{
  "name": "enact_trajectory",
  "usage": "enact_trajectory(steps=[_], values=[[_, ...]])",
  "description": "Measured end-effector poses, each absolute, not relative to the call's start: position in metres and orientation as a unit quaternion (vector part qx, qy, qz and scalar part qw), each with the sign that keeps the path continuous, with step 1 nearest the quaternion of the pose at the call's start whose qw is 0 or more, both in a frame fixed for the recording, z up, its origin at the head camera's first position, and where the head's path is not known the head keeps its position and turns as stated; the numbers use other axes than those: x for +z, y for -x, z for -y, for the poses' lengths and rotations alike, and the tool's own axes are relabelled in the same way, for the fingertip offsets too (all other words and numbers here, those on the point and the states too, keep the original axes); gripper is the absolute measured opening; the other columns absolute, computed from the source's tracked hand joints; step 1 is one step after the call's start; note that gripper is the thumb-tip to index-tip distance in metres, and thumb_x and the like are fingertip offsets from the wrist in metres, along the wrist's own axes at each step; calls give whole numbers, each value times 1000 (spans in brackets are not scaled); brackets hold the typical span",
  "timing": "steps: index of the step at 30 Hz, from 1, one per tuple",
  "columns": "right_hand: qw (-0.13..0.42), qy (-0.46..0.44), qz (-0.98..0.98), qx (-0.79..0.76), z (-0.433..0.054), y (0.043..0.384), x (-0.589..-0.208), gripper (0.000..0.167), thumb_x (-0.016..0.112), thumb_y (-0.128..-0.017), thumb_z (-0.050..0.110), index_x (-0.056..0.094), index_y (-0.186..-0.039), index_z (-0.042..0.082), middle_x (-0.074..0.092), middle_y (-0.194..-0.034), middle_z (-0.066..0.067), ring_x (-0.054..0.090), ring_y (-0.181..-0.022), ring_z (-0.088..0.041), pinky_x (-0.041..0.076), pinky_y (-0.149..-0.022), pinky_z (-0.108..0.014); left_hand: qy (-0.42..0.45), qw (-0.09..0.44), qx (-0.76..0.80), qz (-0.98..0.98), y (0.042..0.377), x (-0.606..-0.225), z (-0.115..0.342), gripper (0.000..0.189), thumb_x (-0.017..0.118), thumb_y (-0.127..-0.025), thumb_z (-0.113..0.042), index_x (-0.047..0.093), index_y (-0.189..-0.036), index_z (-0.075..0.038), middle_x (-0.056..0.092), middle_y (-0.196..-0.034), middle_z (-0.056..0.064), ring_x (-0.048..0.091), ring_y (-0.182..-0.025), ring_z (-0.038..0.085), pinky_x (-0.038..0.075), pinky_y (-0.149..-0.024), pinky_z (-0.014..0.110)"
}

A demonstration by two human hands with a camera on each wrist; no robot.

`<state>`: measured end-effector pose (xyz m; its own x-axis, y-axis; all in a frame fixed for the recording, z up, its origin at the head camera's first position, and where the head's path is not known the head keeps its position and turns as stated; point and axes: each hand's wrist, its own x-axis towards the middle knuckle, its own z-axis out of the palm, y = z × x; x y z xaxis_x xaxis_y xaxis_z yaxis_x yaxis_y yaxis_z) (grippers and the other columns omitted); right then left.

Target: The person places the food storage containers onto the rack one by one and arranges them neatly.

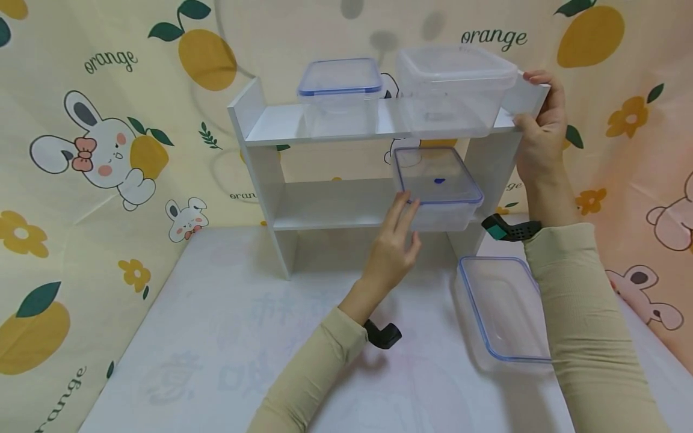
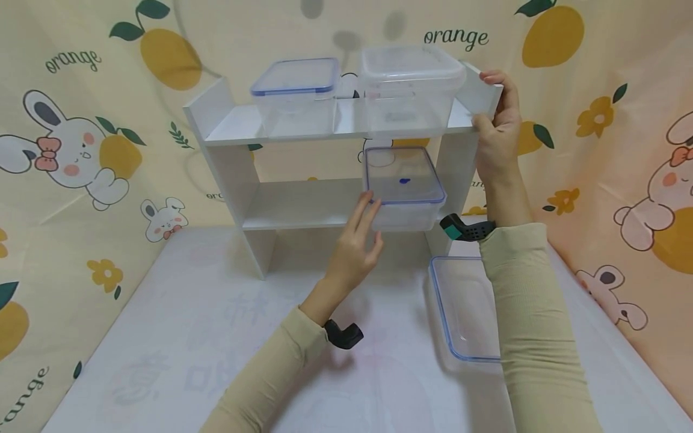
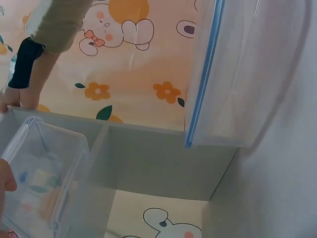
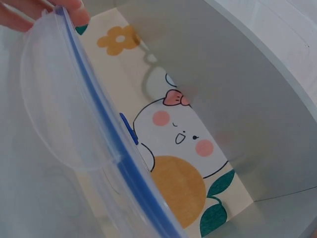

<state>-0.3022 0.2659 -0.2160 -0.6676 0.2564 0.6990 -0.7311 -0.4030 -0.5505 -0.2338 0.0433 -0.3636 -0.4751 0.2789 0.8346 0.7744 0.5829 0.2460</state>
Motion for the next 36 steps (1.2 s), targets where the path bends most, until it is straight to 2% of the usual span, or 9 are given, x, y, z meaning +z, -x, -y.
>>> enact_trajectory(steps=[6, 7, 10, 11, 14, 18, 22, 26, 36], values=[[311, -271, 448, 793, -267, 302, -217, 46, 36, -83, -28, 53, -110, 6, 51, -127, -6, 42, -124, -24, 34, -116, -37, 323, 372, -323, 808, 233, -365, -46, 59, 59, -88, -4, 40, -144, -2, 36, -154, 18, 36, -144, 29, 36, -116, 32], [311, -273, 448, 792, -267, 302, -217, 46, 36, -83, -28, 53, -110, 6, 51, -127, -6, 42, -124, -24, 35, -116, -37, 320, 370, -328, 808, 232, -366, -46, 59, 59, -88, -4, 40, -144, -2, 35, -155, 18, 37, -144, 28, 40, -113, 29], [316, -275, 451, 788, -266, 302, -217, 46, 36, -83, -28, 53, -110, 6, 51, -127, -6, 42, -124, -25, 35, -116, -37, 309, 358, -356, 806, 227, -370, -47, 60, 59, -88, -5, 40, -145, -5, 33, -156, 16, 44, -139, 26, 54, -88, 17], [316, -275, 451, 788, -266, 302, -217, 46, 36, -83, -28, 53, -110, 6, 51, -127, -6, 43, -124, -25, 35, -116, -37, 305, 354, -367, 804, 225, -371, -47, 59, 59, -88, -5, 41, -145, -6, 32, -157, 15, 47, -137, 26, 54, -77, 15], [315, -276, 450, 789, -266, 301, -217, 46, 36, -83, -28, 53, -110, 6, 51, -126, -6, 43, -124, -25, 35, -116, -37, 299, 342, -399, 797, 219, -376, -49, 57, 59, -89, -4, 42, -143, -7, 32, -157, 15, 53, -132, 25, 51, -62, 17], [309, -275, 445, 794, -266, 301, -217, 46, 36, -83, -28, 53, -110, 6, 51, -126, -6, 42, -124, -24, 35, -116, -37, 299, 332, -420, 790, 210, -382, -51, 53, 59, -89, -5, 46, -140, -4, 35, -155, 16, 50, -134, 27, 55, -90, 24], [310, -268, 447, 795, -266, 301, -216, 46, 37, -83, -28, 53, -110, 6, 52, -126, -6, 42, -124, -24, 35, -116, -37, 309, 317, -436, 783, 203, -389, -54, 51, 60, -88, -4, 47, -138, -1, 40, -152, 18, 46, -138, 29, 44, -110, 31], [310, -265, 452, 794, -267, 301, -216, 46, 37, -84, -27, 52, -111, 6, 52, -127, -5, 42, -124, -24, 35, -116, -36, 313, 309, -441, 782, 201, -394, -57, 53, 59, -88, -4, 45, -139, 1, 37, -153, 19, 42, -140, 30, 41, -113, 32], [307, -267, 453, 794, -267, 300, -217, 46, 35, -85, -27, 52, -111, 6, 51, -127, -5, 42, -124, -24, 36, -115, -36, 301, 288, -445, 793, 200, -397, -67, 54, 59, -88, -5, 43, -140, 1, 28, -158, 19, 36, -143, 32, 41, -113, 34]])
